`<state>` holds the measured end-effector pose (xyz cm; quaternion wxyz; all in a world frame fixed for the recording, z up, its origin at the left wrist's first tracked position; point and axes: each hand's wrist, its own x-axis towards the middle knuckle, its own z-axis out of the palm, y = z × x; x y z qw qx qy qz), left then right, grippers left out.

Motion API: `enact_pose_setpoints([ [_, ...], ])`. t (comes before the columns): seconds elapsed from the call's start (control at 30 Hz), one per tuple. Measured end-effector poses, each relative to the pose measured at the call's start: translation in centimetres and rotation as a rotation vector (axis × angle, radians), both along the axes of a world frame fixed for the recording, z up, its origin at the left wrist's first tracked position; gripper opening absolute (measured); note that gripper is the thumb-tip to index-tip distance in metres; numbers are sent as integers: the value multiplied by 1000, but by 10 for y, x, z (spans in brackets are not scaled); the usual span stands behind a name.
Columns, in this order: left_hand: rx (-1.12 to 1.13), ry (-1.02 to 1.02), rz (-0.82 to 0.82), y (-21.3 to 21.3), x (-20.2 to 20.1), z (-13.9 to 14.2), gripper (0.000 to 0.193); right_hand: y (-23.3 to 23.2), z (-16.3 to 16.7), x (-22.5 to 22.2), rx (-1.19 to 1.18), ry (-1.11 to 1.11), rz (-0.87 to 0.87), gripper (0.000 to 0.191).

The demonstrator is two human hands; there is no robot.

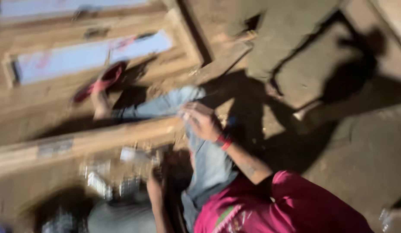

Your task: The person uses a chisel and hammer to carve a recess into a wooden frame, then places a metal hinge into the recess and hammers nails to secure it. The person repeats this process for a second hinge on the same frame.

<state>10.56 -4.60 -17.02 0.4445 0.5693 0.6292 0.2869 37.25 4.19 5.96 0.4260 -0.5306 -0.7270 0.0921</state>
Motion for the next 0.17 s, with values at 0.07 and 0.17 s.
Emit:
enact_pose_setpoints([
  [0.07,-41,67,-21,4,4,18,42,-3,0,8,22,-90,-104,32],
  [0.17,-306,-226,101,26,25,36,45,-8,-12,13,-65,-74,-238,55],
])
